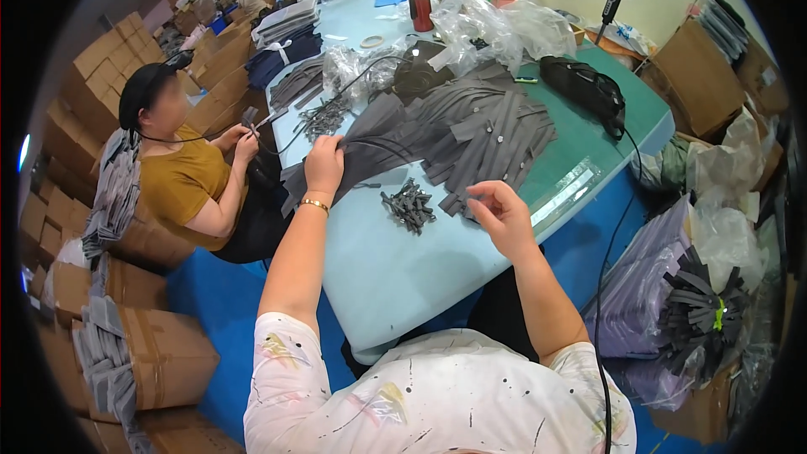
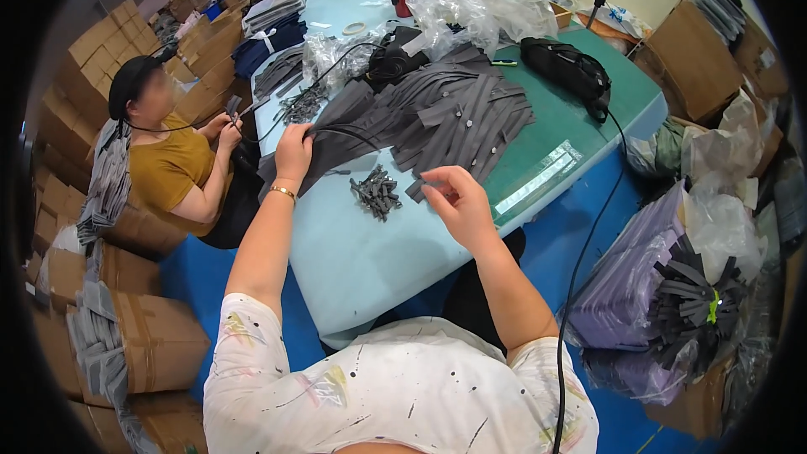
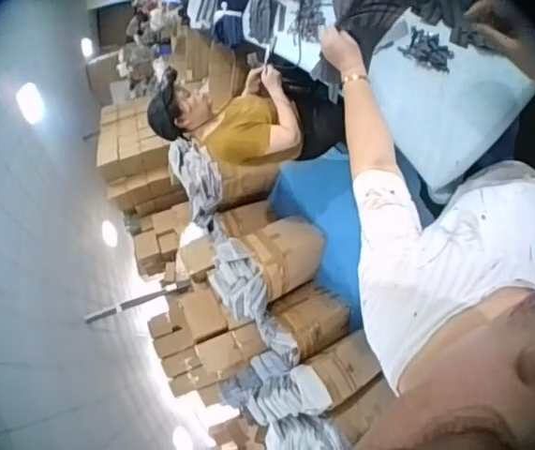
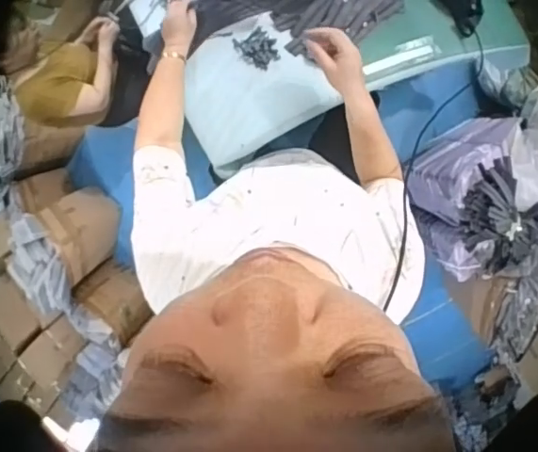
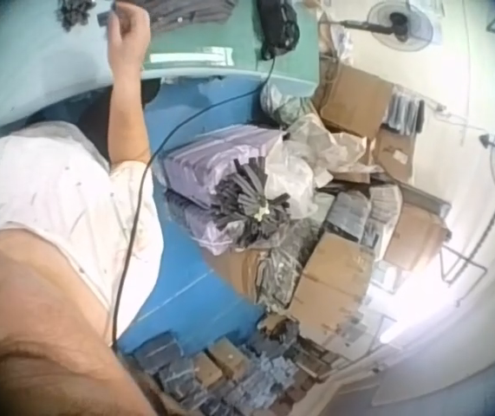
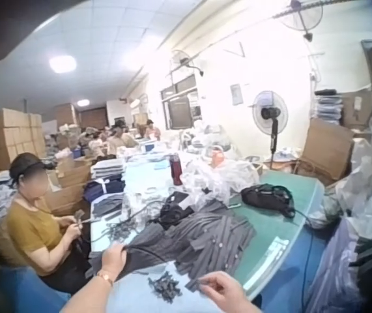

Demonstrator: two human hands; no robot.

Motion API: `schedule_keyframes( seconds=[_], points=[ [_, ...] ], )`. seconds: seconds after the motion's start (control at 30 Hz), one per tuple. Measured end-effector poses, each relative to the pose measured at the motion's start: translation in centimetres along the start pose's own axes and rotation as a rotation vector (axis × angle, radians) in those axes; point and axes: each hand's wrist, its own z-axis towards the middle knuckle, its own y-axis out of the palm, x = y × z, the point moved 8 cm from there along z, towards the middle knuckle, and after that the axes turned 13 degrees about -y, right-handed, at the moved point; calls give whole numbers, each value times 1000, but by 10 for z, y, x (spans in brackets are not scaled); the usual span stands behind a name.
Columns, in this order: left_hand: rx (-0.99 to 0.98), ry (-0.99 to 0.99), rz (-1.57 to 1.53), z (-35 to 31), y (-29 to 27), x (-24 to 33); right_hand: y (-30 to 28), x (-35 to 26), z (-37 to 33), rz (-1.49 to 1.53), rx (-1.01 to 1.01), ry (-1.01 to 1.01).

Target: Manually attaching metal sliders to zipper tapes in a production workshop.

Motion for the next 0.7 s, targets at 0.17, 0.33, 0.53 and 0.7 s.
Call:
schedule_keyframes(
  seconds=[0.17,0.33,0.53,0.7],
  points=[
    [-6,-130,-99,16,-17,-40,4,-136,29,614,-9,-304],
    [-97,-565,-490,33,-16,-83,-24,-263,20,1025,177,-537],
    [-203,-692,-965,50,-42,-99,-47,-307,11,1099,-3,-808],
    [-335,-687,-1449,31,-75,-66,-76,-321,-5,1171,-185,-1100]
  ],
)
